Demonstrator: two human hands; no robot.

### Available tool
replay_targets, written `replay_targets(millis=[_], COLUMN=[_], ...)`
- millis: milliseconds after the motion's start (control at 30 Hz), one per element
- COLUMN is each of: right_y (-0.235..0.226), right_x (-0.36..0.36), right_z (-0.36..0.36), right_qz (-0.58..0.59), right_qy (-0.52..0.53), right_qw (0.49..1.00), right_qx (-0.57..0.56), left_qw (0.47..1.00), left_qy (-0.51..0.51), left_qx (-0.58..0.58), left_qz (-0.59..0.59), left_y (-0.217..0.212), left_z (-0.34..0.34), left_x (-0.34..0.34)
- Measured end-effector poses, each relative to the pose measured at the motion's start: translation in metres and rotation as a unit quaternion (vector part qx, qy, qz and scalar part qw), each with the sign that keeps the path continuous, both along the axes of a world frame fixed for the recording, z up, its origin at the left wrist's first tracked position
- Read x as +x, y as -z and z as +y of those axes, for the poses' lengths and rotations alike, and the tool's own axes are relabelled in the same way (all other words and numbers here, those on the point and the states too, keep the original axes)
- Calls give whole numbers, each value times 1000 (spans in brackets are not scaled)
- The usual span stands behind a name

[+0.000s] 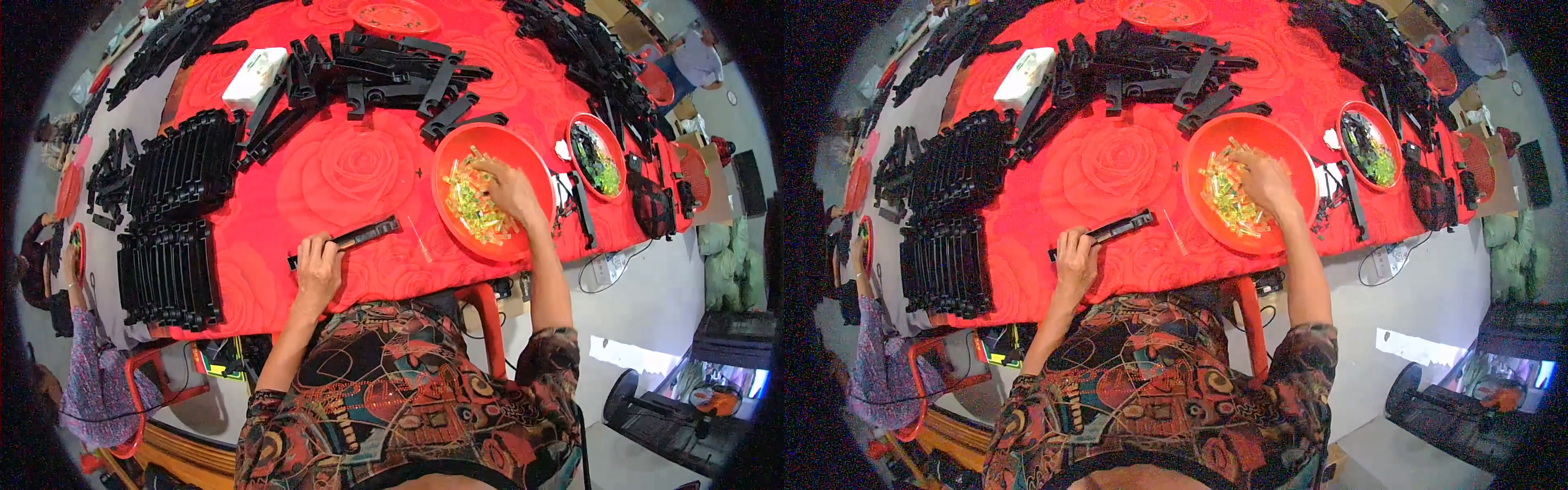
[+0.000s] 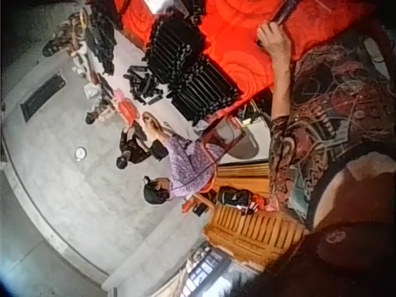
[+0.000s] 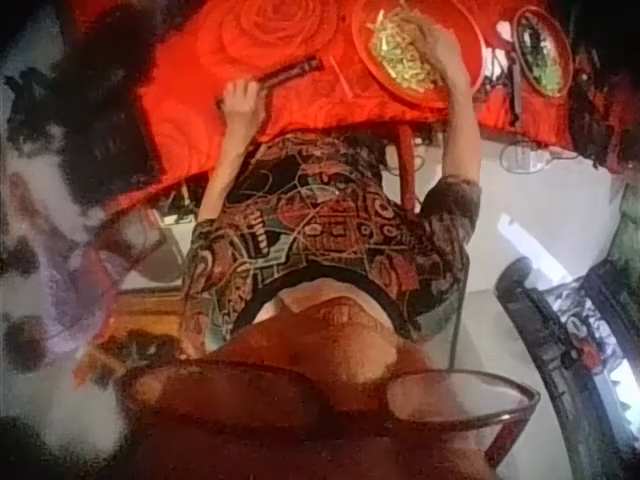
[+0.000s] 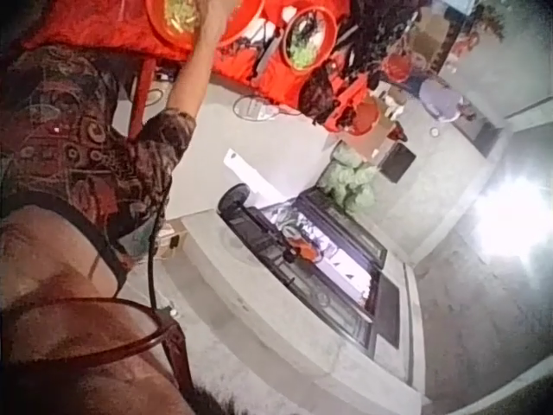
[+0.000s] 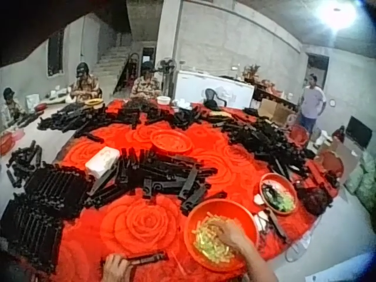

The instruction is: The person assembles plastic parts by picking small components from bowls and fitting them into black plastic frames by hand.

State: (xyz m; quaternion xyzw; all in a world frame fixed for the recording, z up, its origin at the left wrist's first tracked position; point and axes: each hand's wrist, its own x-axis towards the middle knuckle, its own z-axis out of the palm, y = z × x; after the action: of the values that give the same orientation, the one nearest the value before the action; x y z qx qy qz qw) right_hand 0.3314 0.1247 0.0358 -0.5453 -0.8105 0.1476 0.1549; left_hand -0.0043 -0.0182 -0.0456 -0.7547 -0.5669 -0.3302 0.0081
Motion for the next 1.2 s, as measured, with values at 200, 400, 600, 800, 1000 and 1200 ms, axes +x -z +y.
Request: replay_targets(millis=[200,400,600,800,1000,1200], right_y=[23,-9,-47,35,29,28], right_x=[4,37,-44,-124,-148,-152], right_z=[26,-9,-79,-107,-120,-134], right_qz=[-127,13,377,334,334,351], right_qy=[90,181,157,-23,-26,-63], right_qw=[987,982,907,913,909,892], right_qx=[-47,41,-107,-232,-248,-277], left_qw=[1000,1000,999,998,977,783], left_qy=[-4,-8,-12,-34,4,41], left_qx=[5,0,-34,-36,-111,-337], left_qz=[4,6,30,46,-180,-522], left_y=[1,2,-8,-26,-58,-37], left_z=[-3,-4,-5,-11,-27,-45], left_x=[-1,-2,0,3,7,14])
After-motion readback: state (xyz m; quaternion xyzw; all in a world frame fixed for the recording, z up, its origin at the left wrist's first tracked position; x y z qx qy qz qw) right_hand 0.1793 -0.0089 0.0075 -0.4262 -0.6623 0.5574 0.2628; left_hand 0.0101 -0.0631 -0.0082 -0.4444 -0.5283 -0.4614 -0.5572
